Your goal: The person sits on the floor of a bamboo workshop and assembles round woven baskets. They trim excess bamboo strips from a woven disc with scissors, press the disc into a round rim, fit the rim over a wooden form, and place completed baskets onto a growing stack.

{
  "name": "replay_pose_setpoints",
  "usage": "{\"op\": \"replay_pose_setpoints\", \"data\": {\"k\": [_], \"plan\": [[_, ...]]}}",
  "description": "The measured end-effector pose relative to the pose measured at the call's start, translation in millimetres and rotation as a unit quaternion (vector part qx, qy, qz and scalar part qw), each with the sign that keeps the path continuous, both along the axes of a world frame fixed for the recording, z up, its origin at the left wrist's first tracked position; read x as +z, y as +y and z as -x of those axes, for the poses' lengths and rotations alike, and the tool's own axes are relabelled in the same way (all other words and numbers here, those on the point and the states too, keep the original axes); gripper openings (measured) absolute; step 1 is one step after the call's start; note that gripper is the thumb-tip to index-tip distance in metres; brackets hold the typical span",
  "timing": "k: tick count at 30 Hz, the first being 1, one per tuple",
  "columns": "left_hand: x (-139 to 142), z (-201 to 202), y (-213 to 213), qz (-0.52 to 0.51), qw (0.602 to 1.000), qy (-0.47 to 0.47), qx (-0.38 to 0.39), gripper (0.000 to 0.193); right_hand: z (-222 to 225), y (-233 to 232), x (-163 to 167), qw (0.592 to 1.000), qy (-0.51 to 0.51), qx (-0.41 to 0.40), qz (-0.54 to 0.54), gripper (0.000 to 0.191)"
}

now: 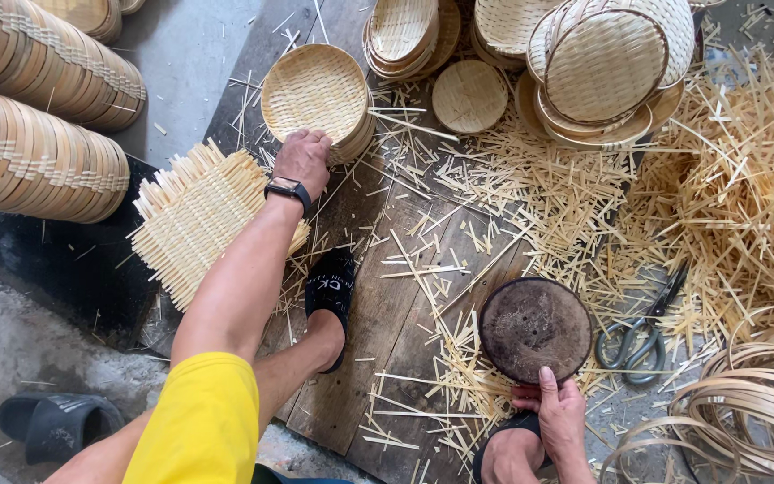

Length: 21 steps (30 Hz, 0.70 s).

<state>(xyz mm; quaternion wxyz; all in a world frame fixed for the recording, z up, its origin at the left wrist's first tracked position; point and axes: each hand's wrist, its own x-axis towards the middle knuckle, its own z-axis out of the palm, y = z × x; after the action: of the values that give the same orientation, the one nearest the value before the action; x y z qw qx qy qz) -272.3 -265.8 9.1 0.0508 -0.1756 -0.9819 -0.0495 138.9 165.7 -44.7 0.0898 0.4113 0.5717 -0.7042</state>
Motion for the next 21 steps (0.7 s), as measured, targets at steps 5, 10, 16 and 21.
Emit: {"op": "replay_pose_setpoints", "data": {"k": [5, 10, 16, 21], "plan": [[6.6, 10.9, 39.5, -0.063, 0.993, 0.097, -0.019, 0.057, -1.2, -0.7, -1.0, 1.0, -0.004, 0.0, 0.008, 0.041], [5.8, 37.9, 82.6, -0.093, 0.992, 0.088, -0.017, 0.051, -2.0, 0.4, -2.4, 1.0, -0.008, 0.003, 0.007, 0.042], [14.8, 36.7, 117.2, -0.246, 0.958, 0.146, -0.01, 0.012, -2.9, -0.1, -2.9, 1.0, -0.017, 0.002, 0.001, 0.043], [40.3, -17.3, 180.5, -0.533, 0.839, 0.077, -0.078, 0.019, -1.8, -1.1, -1.9, 1.0, -0.021, 0.006, 0.0, 0.042]]}}
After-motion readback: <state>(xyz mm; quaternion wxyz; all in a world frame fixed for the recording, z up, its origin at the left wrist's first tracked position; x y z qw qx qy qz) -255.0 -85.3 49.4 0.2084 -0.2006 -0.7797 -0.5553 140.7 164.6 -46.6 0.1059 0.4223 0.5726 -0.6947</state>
